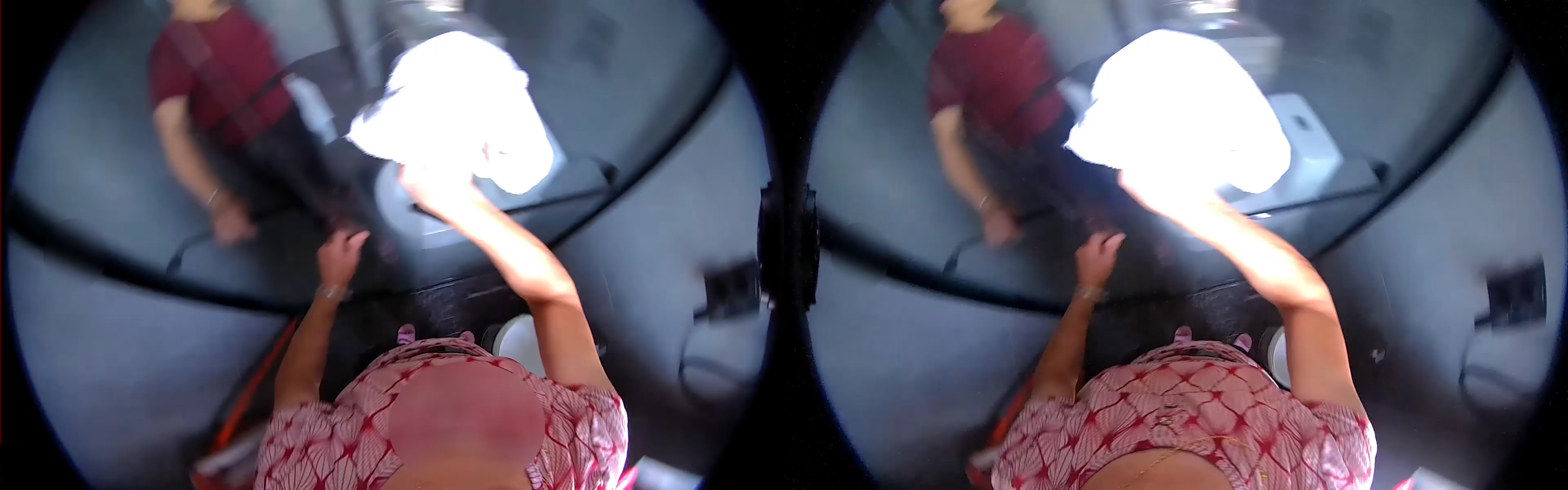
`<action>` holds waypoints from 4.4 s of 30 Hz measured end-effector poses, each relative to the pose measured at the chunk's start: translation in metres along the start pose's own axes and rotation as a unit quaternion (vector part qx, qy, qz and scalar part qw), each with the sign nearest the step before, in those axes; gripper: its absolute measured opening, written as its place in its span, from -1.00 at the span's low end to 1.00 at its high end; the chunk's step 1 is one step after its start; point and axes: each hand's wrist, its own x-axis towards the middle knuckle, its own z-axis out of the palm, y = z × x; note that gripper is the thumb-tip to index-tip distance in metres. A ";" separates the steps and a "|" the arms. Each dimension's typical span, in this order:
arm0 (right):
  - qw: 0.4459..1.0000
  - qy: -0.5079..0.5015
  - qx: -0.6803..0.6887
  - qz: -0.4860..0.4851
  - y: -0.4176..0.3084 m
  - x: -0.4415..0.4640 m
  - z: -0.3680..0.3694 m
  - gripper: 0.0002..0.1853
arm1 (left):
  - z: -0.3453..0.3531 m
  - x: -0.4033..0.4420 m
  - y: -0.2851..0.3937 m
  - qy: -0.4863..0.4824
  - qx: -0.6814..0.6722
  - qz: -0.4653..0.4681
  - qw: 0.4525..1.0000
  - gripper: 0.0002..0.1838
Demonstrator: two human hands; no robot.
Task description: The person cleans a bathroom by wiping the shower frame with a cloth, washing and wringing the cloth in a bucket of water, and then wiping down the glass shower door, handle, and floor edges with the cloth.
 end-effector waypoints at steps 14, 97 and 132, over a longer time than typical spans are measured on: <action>0.957 0.193 0.181 -0.120 -0.120 0.140 -0.050 -0.71 | 0.002 -0.027 0.005 0.030 -0.063 -0.053 0.996 -0.86; 0.848 -0.071 0.503 -0.152 -0.219 0.029 0.091 -0.68 | -0.082 -0.113 0.000 -0.180 -0.560 -0.435 0.682 -0.66; 0.681 -0.359 0.626 -0.124 -0.223 -0.110 0.129 -0.73 | -0.069 -0.082 -0.067 -0.112 -0.537 -0.437 0.713 -0.71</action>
